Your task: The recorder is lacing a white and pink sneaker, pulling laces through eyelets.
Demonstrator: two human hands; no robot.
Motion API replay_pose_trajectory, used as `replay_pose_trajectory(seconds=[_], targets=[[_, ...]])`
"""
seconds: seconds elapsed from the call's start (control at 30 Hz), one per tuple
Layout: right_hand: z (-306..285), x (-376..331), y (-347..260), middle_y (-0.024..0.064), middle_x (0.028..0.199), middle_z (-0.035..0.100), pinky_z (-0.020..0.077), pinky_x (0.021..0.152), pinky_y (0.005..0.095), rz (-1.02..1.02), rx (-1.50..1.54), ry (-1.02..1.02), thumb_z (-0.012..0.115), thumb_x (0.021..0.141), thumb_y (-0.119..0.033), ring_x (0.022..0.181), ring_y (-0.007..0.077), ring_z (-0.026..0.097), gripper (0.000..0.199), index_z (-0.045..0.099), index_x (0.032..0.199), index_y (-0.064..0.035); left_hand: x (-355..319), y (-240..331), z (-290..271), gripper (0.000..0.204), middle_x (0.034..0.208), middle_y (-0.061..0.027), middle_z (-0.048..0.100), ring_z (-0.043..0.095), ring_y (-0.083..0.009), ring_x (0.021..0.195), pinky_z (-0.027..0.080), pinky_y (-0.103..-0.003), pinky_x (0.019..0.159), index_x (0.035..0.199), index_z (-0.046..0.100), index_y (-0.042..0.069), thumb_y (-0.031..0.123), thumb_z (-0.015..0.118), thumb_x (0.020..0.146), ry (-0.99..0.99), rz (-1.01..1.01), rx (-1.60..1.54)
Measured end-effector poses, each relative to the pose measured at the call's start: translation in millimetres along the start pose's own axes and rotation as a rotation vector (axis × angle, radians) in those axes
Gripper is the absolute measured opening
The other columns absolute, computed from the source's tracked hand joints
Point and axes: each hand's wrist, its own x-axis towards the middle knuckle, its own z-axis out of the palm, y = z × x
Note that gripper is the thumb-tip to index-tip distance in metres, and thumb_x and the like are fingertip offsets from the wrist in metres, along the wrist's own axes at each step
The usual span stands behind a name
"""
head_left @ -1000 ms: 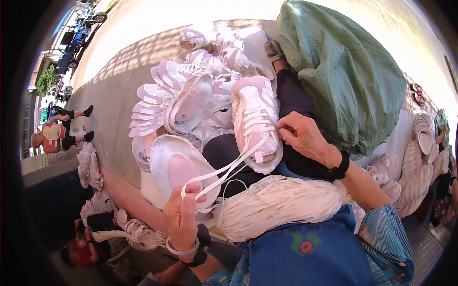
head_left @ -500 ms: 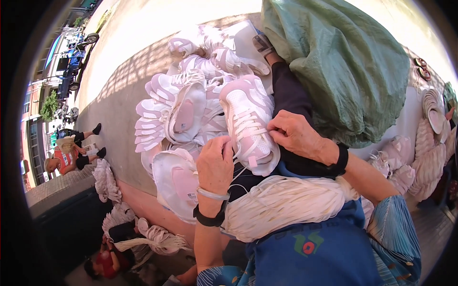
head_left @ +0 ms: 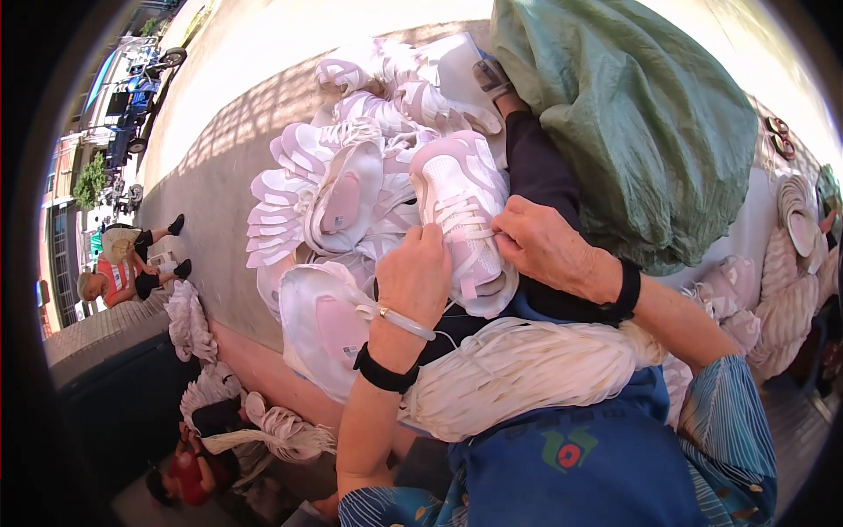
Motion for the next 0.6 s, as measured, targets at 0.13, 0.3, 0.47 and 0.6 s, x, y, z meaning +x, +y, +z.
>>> replay_pose_trajectory(seconds=[0.13, 0.3, 0.47, 0.6], targets=[[-0.3, 4.1, -5.3, 0.0140, 0.080, 0.055, 0.0495, 0.065, 0.0402, 0.078, -0.127, -0.072, 0.058, 0.079, -0.008, 0.073, 0.0329, 0.059, 0.010, 0.062, 0.086, -0.0012, 4.6, -3.2, 3.2, 0.010, 0.082, -0.0167, 0.059, 0.061, -0.0382, 0.070, 0.049, -0.046, 0.061, 0.086, 0.051, 0.002, 0.011, 0.056, 0.084, -0.022, 0.063, 0.015], [0.0, 10.5, -5.0, 0.0142, 0.083, 0.058, 0.0521, 0.057, 0.0420, 0.058, -0.219, -0.108, 0.058, 0.078, -0.008, 0.070, 0.0311, 0.065, 0.008, 0.058, 0.081, -0.0011, 8.4, 0.9, 5.6, 0.014, 0.083, -0.0180, 0.058, 0.062, -0.0372, 0.069, 0.051, -0.045, 0.060, 0.086, 0.050, 0.001, 0.013, 0.057, 0.083, 0.000, 0.071, 0.042], [-31.8, 31.3, -2.9, 0.0119, 0.085, 0.057, 0.0516, 0.054, 0.0366, -0.153, -0.527, -0.136, 0.060, 0.078, -0.010, 0.069, 0.0275, 0.065, 0.009, 0.057, 0.081, -0.0022, 8.2, -2.8, 3.8, 0.010, 0.080, -0.0200, 0.058, 0.059, -0.0392, 0.068, 0.049, -0.045, 0.061, 0.087, 0.050, 0.001, 0.009, 0.056, 0.083, 0.067, 0.085, -0.048], [-28.2, 23.7, -1.3, 0.0137, 0.084, 0.058, 0.0515, 0.059, 0.0391, -0.027, -0.363, -0.146, 0.060, 0.079, -0.012, 0.070, 0.0313, 0.063, 0.014, 0.058, 0.085, -0.0001, -3.5, -17.2, 4.6, 0.010, 0.082, -0.0184, 0.061, 0.060, -0.0354, 0.070, 0.049, -0.040, 0.064, 0.092, 0.055, 0.001, 0.008, 0.055, 0.085, 0.059, -0.067, -0.369]])
